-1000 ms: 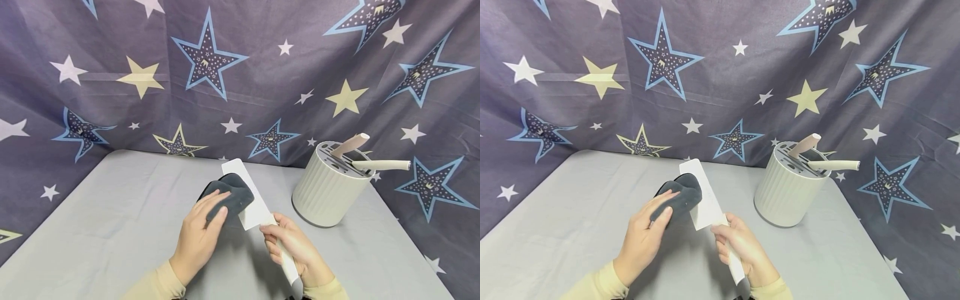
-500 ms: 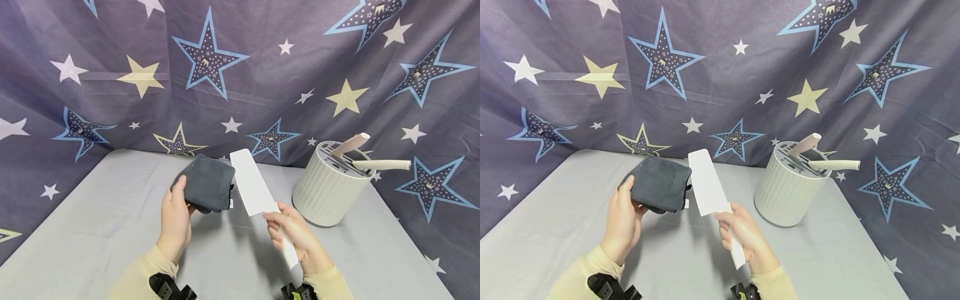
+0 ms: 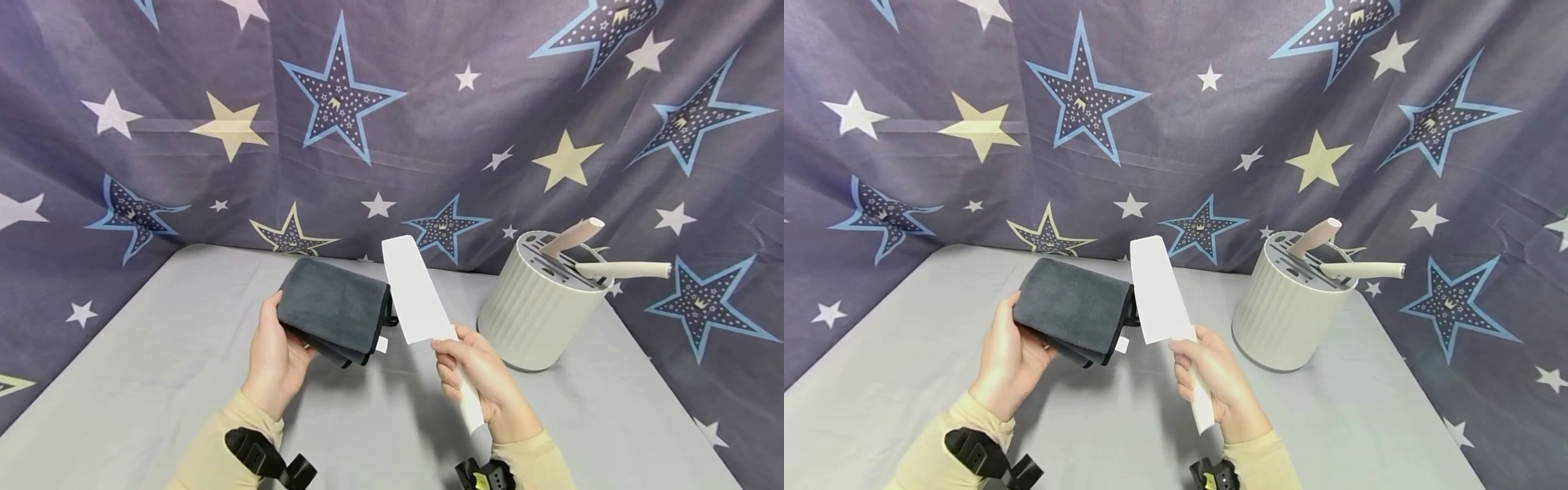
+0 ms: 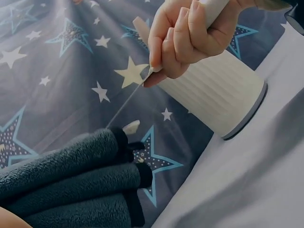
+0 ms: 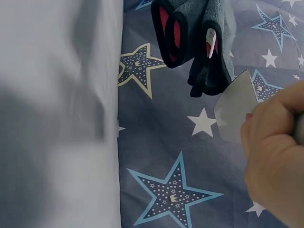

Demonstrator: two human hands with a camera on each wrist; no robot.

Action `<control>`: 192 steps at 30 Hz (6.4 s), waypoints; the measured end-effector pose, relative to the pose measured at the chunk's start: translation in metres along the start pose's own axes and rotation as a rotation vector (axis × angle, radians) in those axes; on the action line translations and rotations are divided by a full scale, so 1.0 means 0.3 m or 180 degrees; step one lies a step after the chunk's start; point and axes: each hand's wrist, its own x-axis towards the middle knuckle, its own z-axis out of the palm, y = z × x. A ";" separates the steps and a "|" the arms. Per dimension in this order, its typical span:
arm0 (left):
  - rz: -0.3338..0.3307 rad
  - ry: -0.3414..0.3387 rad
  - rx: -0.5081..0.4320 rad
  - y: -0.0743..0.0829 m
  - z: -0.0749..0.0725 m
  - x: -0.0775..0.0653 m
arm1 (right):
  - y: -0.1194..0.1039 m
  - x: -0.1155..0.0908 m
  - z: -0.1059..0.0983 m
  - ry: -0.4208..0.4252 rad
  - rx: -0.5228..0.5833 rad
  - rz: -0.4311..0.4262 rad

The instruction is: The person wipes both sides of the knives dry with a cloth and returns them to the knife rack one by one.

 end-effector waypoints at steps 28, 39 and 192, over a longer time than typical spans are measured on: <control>-0.0771 -0.0092 -0.0187 -0.049 0.004 0.039 | -0.076 -0.010 0.108 -0.0334 0.0173 -0.0158; -0.0896 -0.0369 0.0087 -0.072 0.004 0.038 | -0.082 -0.014 0.124 -0.0423 0.0160 -0.0152; 0.0289 -0.0362 0.0175 -0.034 0.070 -0.112 | 0.052 0.013 0.139 -0.0468 -0.0392 0.0201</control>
